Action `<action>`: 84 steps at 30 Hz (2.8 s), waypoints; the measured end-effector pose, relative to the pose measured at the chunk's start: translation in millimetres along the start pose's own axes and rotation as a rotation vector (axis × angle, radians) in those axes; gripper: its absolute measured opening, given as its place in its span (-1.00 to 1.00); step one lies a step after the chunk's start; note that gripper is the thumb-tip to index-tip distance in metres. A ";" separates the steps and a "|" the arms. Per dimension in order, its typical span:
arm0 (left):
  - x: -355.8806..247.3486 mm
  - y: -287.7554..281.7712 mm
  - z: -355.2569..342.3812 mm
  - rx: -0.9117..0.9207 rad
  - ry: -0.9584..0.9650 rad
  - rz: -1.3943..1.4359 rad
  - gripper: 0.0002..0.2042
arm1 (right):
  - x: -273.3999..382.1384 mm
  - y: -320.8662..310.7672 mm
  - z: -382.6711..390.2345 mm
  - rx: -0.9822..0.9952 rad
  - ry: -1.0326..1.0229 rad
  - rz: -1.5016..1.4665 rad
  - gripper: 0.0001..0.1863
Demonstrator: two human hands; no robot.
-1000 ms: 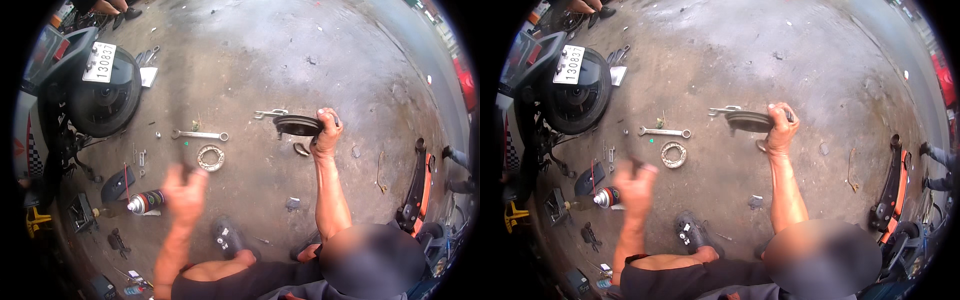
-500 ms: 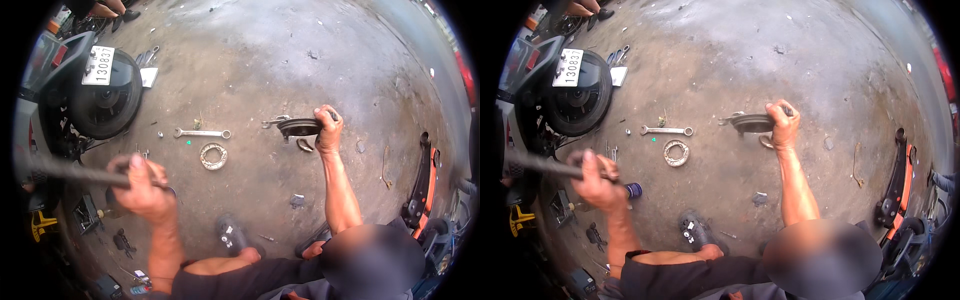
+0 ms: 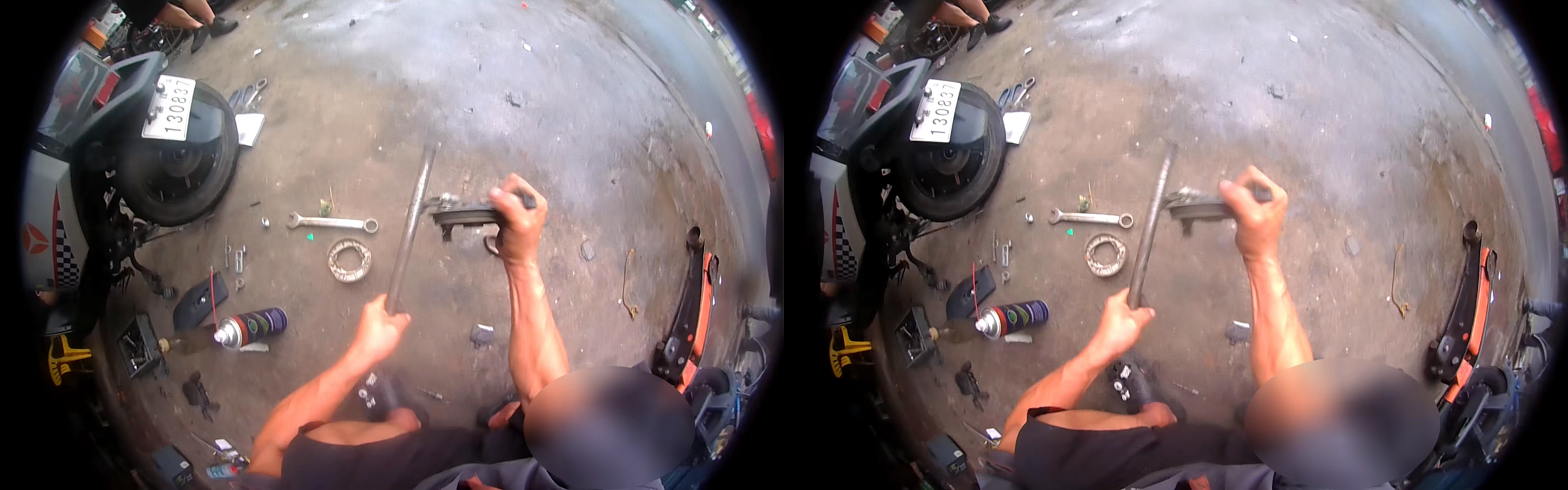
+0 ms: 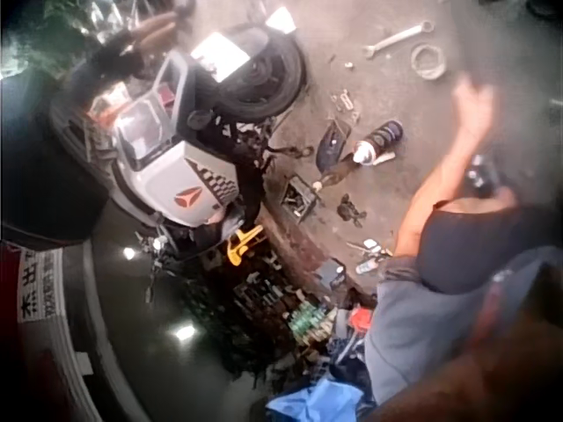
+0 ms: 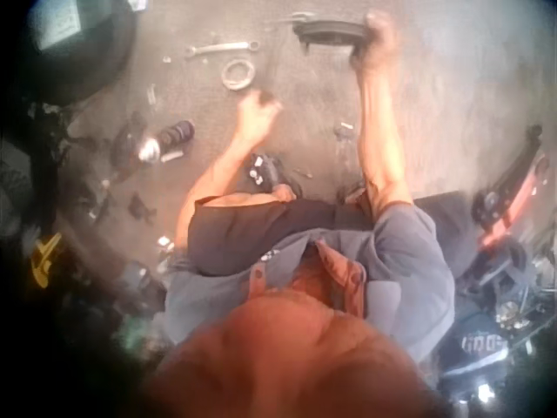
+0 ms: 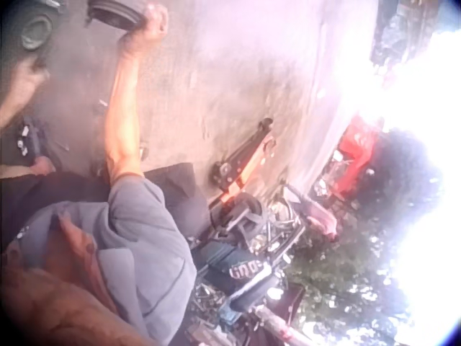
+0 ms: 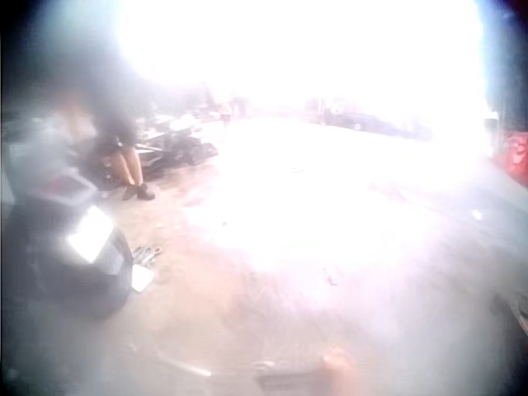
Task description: The person cleans and adjusts a brake shoe assembly by spraying it with cleaner and tapping parts with a metal rod.
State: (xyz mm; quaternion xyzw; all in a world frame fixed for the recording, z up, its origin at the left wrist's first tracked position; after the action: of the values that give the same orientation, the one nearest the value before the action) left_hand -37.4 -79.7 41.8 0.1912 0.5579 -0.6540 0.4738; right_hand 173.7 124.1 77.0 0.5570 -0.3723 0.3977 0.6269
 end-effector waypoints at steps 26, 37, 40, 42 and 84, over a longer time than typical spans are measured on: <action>-78.3 -68.5 -11.8 -0.287 0.011 0.239 -0.76 | -6.9 -75.2 -16.5 -0.121 0.046 -0.171 -0.88; 41.4 24.6 15.8 -0.126 -0.157 0.410 -0.77 | -51.2 -53.8 -1.7 -0.092 0.240 -0.203 -0.86; 63.9 8.4 16.8 -0.101 -0.118 -0.053 -0.72 | -54.9 -61.5 0.8 0.075 0.308 -0.353 -0.72; 70.7 6.3 15.1 -0.008 -0.219 -0.341 -0.67 | -72.2 -54.5 6.9 0.019 0.360 -0.313 -0.72; 119.6 -166.5 43.4 -1.183 0.264 -0.629 -0.17 | -124.1 -54.3 38.0 -0.251 0.613 -0.114 -0.87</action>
State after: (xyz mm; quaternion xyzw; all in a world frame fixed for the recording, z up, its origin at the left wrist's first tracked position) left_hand -221.1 -179.7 53.1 -0.1931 0.9036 -0.3169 0.2139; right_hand 171.9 72.5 -53.8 0.3500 -0.1808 0.4619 0.7946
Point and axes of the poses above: each hand's wrist, its own z-axis away from the middle knuckle, its own y-axis out of the palm, x = y × z, the point moved 3 cm from there along -z, towards the middle knuckle, and after that the axes turned 7 degrees about y, right-handed, at the moved point
